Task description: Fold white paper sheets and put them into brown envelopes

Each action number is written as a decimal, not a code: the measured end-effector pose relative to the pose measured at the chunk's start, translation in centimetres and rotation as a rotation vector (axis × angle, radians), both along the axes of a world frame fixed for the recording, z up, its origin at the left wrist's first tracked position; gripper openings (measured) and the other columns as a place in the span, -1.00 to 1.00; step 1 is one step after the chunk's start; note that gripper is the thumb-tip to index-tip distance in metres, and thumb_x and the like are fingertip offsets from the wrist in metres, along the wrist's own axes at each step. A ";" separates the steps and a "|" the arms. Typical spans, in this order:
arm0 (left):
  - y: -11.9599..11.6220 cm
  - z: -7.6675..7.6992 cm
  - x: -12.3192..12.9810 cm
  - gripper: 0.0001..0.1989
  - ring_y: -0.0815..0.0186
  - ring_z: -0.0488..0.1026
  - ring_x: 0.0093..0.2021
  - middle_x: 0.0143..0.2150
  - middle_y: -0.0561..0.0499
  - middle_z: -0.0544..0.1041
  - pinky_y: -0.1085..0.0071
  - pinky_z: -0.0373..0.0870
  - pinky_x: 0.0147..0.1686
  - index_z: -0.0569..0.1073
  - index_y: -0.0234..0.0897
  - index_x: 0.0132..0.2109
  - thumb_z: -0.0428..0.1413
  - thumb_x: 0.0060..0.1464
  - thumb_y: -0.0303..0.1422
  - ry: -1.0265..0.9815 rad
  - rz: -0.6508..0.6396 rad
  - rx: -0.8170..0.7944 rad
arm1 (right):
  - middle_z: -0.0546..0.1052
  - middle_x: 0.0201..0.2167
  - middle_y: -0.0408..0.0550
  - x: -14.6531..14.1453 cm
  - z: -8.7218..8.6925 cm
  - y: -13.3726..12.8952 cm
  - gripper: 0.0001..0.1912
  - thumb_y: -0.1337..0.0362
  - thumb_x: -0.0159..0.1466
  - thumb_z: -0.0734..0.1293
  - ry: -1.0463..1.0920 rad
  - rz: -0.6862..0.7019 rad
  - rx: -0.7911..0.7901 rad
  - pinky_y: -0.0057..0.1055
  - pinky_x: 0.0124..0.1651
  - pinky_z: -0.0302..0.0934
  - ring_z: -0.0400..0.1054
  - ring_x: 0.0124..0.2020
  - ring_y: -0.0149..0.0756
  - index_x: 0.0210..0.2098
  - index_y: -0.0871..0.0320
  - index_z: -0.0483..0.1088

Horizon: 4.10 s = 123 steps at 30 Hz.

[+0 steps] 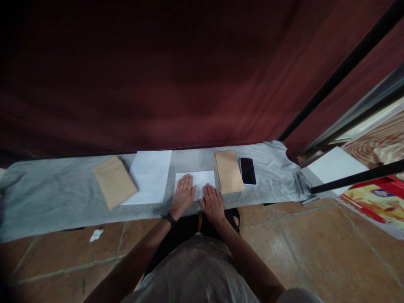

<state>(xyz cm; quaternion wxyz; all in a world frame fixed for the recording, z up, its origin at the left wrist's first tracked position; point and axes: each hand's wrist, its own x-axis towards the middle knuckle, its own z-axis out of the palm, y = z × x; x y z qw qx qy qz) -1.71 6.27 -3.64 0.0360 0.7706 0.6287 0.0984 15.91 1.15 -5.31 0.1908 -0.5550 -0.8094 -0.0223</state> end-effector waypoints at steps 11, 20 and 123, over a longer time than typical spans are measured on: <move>1.3 -0.8 -1.0 -0.39 0.13 -0.03 0.49 0.48 -0.25 0.09 0.06 0.00 0.43 0.04 -0.48 0.45 -0.23 0.40 -0.23 -0.023 0.005 0.065 | 0.24 0.38 0.24 -0.1 0.1 0.1 -0.38 0.11 0.48 0.12 0.004 0.000 0.010 -0.07 0.40 0.02 0.09 0.41 -0.06 0.41 0.33 0.08; -3.1 -0.2 -1.3 -0.44 0.12 -0.05 0.50 0.49 -0.13 0.09 0.05 -0.01 0.44 0.09 -0.32 0.45 -0.20 0.40 -0.23 -0.003 -0.103 0.080 | 0.19 0.41 0.23 0.1 -0.2 0.1 -0.35 0.11 0.47 0.13 0.015 0.010 -0.004 -0.03 0.41 -0.02 0.07 0.42 -0.03 0.44 0.31 0.01; -2.8 7.0 -1.8 -0.81 0.37 0.56 -0.38 -0.26 -0.03 0.62 0.15 0.68 -0.16 0.51 -0.34 -0.24 0.35 0.02 -0.44 -1.936 0.619 -0.619 | 0.43 -0.52 -0.24 -0.5 12.7 12.5 -0.73 0.02 0.09 0.35 1.002 0.076 -0.653 -0.47 -0.44 0.19 0.29 -0.49 -0.39 -0.40 0.09 0.35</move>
